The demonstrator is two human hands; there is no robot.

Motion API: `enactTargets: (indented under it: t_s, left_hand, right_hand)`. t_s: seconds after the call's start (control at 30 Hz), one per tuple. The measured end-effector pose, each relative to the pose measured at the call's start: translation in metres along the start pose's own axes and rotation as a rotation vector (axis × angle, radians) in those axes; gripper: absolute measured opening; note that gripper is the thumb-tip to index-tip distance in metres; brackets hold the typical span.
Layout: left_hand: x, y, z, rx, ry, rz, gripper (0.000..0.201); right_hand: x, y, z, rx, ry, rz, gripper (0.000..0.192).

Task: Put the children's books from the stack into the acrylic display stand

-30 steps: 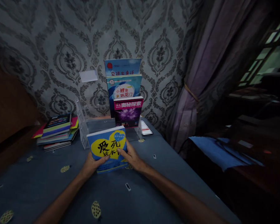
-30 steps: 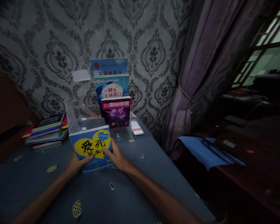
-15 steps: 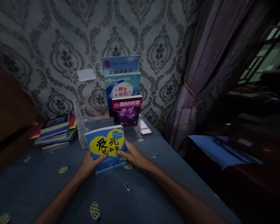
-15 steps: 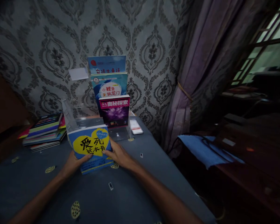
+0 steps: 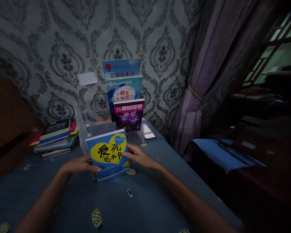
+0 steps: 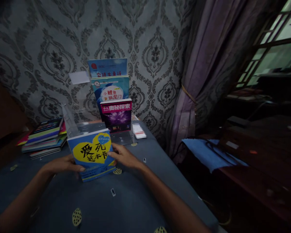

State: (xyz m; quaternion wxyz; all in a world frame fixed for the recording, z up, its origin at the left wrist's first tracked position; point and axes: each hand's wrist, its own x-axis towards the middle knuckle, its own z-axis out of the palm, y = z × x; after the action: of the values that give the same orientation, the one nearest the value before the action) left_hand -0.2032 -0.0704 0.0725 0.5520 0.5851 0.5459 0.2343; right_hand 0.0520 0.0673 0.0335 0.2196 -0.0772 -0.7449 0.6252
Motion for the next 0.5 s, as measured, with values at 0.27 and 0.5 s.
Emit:
enactTargets:
  t_s: [0.27,0.5]
  left_hand:
    - [0.007,-0.003,-0.001,-0.07,0.016,0.016,0.063]
    - [0.033,0.035,-0.001,-0.013,0.224,0.078,0.067]
  right_hand:
    - [-0.002,0.003,-0.001,0.084,-0.015,0.037,0.053]
    - [0.002,-0.011,-0.03,-0.047,0.1,-0.059,0.054]
